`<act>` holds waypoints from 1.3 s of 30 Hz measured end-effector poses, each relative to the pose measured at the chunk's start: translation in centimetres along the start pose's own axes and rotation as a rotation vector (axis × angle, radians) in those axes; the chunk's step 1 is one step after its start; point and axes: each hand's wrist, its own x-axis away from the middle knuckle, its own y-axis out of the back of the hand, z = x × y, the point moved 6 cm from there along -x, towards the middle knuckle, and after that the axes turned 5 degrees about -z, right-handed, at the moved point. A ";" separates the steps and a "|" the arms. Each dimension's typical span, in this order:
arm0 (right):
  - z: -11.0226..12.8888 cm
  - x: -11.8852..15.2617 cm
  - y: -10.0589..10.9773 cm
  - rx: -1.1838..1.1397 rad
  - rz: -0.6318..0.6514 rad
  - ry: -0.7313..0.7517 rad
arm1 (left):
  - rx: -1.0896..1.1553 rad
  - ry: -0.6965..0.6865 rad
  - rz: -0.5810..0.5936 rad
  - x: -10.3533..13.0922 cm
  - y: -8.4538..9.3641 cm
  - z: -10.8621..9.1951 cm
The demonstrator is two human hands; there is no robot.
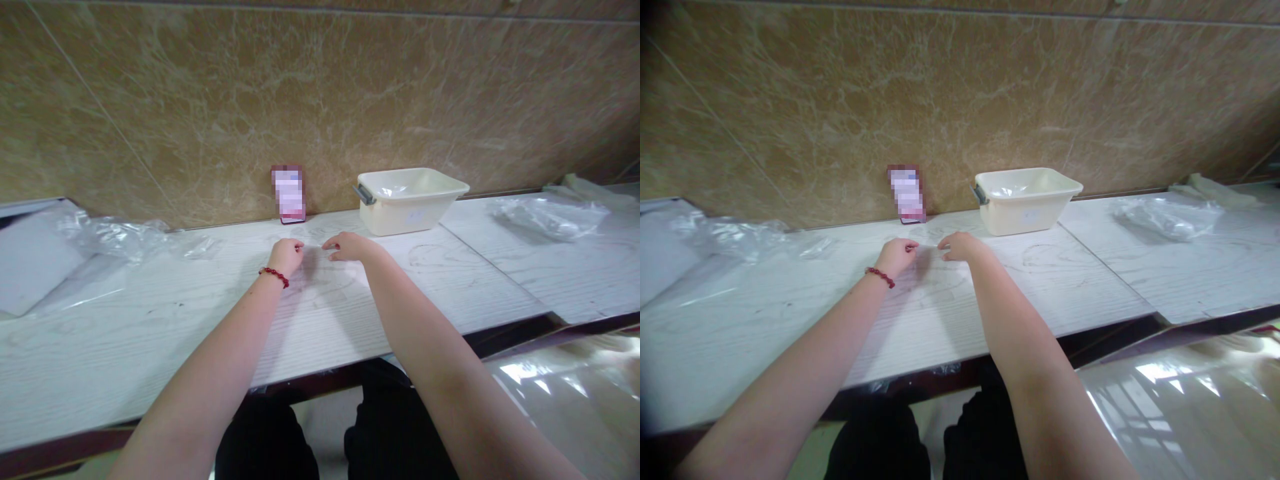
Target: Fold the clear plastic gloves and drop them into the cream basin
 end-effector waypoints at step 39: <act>-0.3 -0.7 -0.6 0.130 -0.011 -0.060 | -0.237 -0.262 0.432 3.3 -1.3 -1.7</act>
